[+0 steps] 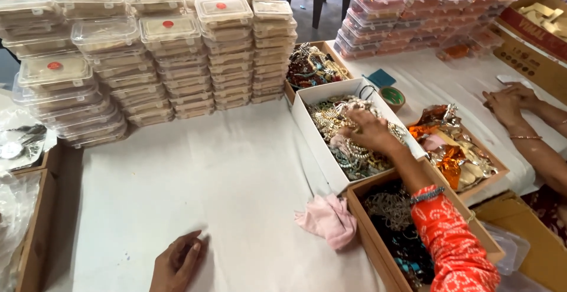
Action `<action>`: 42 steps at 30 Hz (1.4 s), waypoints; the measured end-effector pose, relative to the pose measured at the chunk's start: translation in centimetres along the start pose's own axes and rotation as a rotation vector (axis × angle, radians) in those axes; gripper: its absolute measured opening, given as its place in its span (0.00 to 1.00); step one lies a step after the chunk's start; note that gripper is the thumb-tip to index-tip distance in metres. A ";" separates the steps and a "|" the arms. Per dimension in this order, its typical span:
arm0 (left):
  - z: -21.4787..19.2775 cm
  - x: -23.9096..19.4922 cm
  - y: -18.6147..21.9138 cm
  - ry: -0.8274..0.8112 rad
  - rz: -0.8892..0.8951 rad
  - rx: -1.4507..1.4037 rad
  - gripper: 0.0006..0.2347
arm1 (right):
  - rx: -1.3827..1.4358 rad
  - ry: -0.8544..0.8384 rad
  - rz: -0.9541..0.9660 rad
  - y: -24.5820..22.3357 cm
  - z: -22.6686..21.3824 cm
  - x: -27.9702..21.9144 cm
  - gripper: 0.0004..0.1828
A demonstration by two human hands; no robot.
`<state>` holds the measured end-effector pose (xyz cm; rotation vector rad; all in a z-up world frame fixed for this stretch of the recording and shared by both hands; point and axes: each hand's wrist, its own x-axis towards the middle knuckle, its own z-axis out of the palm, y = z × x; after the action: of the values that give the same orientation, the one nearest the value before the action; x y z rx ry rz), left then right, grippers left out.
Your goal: Packing necklaces and jewelry into plastic containers and cloth pouches.
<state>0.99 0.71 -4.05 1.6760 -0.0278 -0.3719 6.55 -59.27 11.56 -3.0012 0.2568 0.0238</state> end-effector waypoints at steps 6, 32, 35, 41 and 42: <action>0.1 0.7 -2.1 0.016 -0.042 0.034 0.15 | -0.169 -0.050 -0.008 -3.1 -2.0 -4.7 0.31; 0.9 1.5 -4.9 0.078 -0.032 0.385 0.12 | -0.218 -0.109 -0.051 -2.2 -3.5 -2.2 0.32; 0.9 1.3 -3.6 0.065 -0.062 0.441 0.12 | -0.221 -0.065 -0.049 -2.9 -4.2 -3.6 0.33; 1.1 1.6 -4.6 0.103 -0.046 0.357 0.12 | -0.185 -0.043 0.068 -2.3 -5.6 1.3 0.27; 1.1 1.5 -4.4 0.099 -0.051 0.365 0.12 | -0.170 0.013 0.138 -2.0 -5.8 2.9 0.25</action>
<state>1.29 -0.06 -8.77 2.0580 0.0221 -0.3361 9.78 -58.59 17.50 -3.1467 0.4866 0.0417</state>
